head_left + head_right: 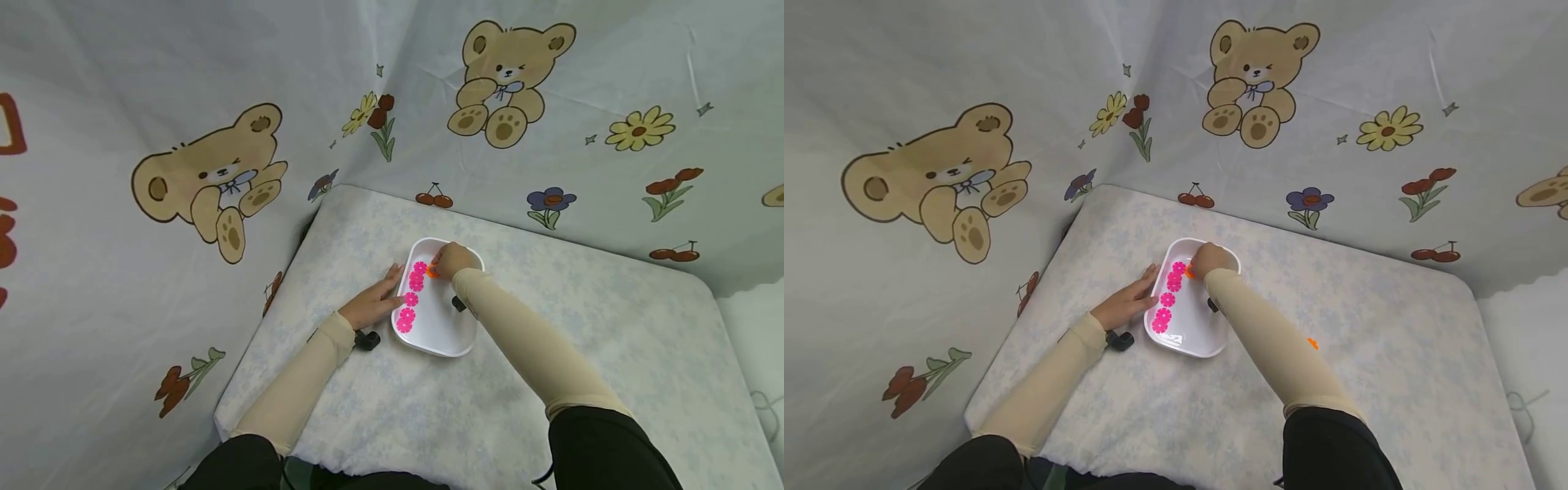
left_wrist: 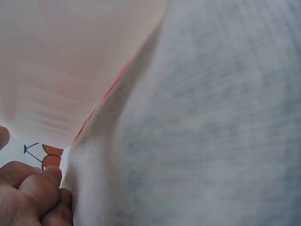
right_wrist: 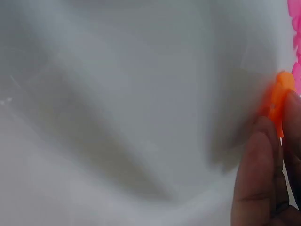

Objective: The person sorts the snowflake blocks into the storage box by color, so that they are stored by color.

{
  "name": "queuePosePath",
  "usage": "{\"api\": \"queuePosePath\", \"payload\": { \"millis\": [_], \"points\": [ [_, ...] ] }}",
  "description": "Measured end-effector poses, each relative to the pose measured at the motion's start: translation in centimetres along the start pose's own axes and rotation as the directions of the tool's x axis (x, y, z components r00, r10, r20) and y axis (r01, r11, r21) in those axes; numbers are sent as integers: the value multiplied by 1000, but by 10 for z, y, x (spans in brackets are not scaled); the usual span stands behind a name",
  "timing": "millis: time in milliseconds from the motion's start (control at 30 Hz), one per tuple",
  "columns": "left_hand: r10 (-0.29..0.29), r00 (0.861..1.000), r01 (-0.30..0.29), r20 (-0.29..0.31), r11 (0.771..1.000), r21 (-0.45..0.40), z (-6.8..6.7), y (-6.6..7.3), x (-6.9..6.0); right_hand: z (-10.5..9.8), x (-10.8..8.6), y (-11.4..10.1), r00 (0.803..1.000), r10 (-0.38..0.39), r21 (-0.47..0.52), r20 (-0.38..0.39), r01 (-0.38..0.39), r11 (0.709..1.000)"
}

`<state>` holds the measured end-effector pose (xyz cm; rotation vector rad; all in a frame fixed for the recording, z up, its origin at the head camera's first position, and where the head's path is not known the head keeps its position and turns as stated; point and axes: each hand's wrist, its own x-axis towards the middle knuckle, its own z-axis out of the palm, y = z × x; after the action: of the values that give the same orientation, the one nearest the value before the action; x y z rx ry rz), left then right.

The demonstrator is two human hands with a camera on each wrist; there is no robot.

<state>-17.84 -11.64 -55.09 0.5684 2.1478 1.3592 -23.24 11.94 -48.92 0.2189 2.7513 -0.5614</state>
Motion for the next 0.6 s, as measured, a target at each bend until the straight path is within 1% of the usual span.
{"api": "queuePosePath", "payload": {
  "millis": [233, 367, 433, 533, 600],
  "points": [
    [-14, 1000, 14, 0, 1000, 6, 0, 3, -1, 6, -1, 1, 997, -38, 13, -70, 39, 999],
    [-21, 1000, 21, -3, 1000, 16, 1, 3, -1, 5, -7, 1, 994, -53, 70, -98, 60, 996],
    [-19, 1000, 19, 0, 1000, 22, 1, 2, -1, 0, -13, 1, 993, -64, 108, -102, 75, 991],
    [-4, 1000, 3, 14, 999, 33, -1, 2, 0, -11, -23, 5, 994, -73, 160, -80, 85, 983],
    [-2, 1000, 1, 20, 999, 36, -3, 0, -1, -19, -31, 8, 997, -64, 197, -32, 69, 978]
  ]
}}
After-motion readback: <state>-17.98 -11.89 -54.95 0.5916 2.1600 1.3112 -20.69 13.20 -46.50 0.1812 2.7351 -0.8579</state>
